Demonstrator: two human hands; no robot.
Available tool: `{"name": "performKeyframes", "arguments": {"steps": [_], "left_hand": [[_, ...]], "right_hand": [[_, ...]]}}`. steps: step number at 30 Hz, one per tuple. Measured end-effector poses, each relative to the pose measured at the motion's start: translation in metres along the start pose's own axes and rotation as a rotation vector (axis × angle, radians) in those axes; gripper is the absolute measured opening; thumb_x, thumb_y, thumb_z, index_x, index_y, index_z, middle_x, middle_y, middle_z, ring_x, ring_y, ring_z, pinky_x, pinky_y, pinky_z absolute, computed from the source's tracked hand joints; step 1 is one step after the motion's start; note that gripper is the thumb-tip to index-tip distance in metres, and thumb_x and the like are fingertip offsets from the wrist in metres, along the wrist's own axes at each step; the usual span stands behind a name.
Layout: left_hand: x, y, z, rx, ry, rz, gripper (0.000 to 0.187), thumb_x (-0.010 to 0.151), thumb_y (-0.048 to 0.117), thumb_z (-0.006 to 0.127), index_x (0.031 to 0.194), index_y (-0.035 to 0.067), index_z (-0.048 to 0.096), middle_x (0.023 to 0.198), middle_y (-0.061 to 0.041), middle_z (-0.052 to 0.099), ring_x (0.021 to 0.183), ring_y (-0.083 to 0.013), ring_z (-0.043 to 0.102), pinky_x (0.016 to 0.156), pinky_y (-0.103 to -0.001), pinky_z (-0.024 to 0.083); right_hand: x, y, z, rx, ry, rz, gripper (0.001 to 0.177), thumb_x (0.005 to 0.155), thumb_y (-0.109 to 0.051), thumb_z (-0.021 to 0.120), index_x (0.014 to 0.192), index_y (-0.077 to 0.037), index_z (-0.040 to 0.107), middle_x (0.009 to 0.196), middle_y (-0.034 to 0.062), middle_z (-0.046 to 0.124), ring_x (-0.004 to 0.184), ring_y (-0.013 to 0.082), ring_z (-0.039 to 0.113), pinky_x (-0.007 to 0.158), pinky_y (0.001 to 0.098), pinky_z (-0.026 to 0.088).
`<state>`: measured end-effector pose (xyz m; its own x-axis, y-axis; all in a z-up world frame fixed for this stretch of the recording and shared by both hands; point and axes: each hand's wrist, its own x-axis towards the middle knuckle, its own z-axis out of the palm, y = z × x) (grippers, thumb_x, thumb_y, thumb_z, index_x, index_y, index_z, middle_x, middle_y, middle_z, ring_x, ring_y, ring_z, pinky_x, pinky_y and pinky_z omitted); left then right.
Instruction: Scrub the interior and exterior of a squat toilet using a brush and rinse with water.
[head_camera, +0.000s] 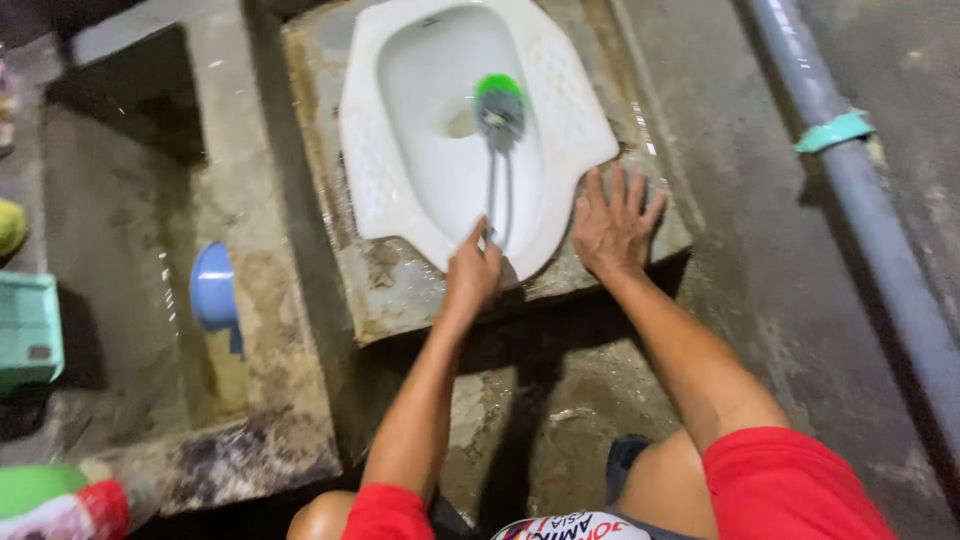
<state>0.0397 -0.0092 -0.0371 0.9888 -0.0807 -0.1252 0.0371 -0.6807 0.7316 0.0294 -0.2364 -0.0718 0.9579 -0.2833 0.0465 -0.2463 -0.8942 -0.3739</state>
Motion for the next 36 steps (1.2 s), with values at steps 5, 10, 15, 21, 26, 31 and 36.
{"name": "performKeyframes", "arguments": {"steps": [5,10,15,21,26,31,36], "left_hand": [[0.047,0.066,-0.019,-0.127,-0.118,-0.246,0.064,0.087,0.016,0.052,0.151,0.006,0.047,0.075,-0.025,0.071,0.056,-0.0290,0.067,0.054,-0.046,0.055],[0.021,-0.005,0.008,-0.022,-0.023,-0.117,0.061,0.088,0.016,0.055,0.148,0.003,0.052,0.076,-0.025,0.069,0.064,-0.0340,0.071,0.065,-0.047,0.058],[-0.066,0.034,-0.036,-0.013,-0.094,-0.131,0.058,0.092,0.023,0.054,0.147,0.006,0.054,0.068,-0.023,0.065,0.063,-0.0293,0.068,0.065,-0.045,0.056],[-0.024,0.017,-0.023,0.006,-0.066,-0.119,0.060,0.088,0.023,0.060,0.147,0.010,0.055,0.063,-0.016,0.064,0.058,-0.0258,0.065,0.061,-0.042,0.054],[0.049,0.039,-0.013,-0.149,-0.081,-0.123,0.063,0.089,0.020,0.056,0.150,0.006,0.050,0.064,-0.014,0.067,0.057,-0.0239,0.066,0.058,-0.041,0.054],[0.033,0.030,-0.003,-0.213,-0.087,-0.269,0.064,0.090,0.017,0.052,0.153,0.008,0.045,0.067,-0.016,0.069,0.052,-0.0256,0.063,0.050,-0.043,0.051],[-0.058,0.034,-0.019,-0.216,-0.084,-0.154,0.059,0.091,0.018,0.053,0.148,0.004,0.049,0.070,-0.011,0.068,0.047,-0.0215,0.063,0.049,-0.040,0.054]], "right_hand": [[-0.004,-0.001,-0.010,0.003,-0.008,0.008,0.058,0.105,-0.040,0.040,0.158,-0.016,0.040,0.165,0.0180,0.032,0.153,0.0447,0.021,0.118,0.0703,0.005],[-0.002,0.001,-0.004,0.043,-0.012,-0.038,0.059,0.105,-0.039,0.041,0.158,-0.014,0.041,0.164,0.0191,0.032,0.151,0.0460,0.020,0.116,0.0714,0.004],[-0.005,-0.004,-0.011,0.055,-0.017,-0.029,0.059,0.105,-0.037,0.041,0.159,-0.013,0.040,0.167,0.0190,0.030,0.153,0.0459,0.018,0.118,0.0710,0.002],[0.000,0.001,-0.002,0.035,-0.012,-0.014,0.059,0.105,-0.037,0.039,0.158,-0.012,0.039,0.165,0.0201,0.028,0.151,0.0463,0.016,0.116,0.0715,0.001],[-0.003,-0.003,-0.010,-0.005,-0.034,0.026,0.058,0.105,-0.038,0.039,0.158,-0.014,0.038,0.165,0.0171,0.030,0.152,0.0440,0.019,0.116,0.0710,0.005],[-0.001,-0.001,-0.009,-0.019,-0.025,-0.018,0.059,0.104,-0.038,0.039,0.158,-0.014,0.039,0.163,0.0173,0.032,0.150,0.0435,0.020,0.115,0.0710,0.008],[-0.006,-0.001,-0.007,0.008,0.004,-0.040,0.058,0.106,-0.037,0.040,0.158,-0.013,0.041,0.164,0.0180,0.032,0.151,0.0453,0.022,0.116,0.0720,0.008]]}}
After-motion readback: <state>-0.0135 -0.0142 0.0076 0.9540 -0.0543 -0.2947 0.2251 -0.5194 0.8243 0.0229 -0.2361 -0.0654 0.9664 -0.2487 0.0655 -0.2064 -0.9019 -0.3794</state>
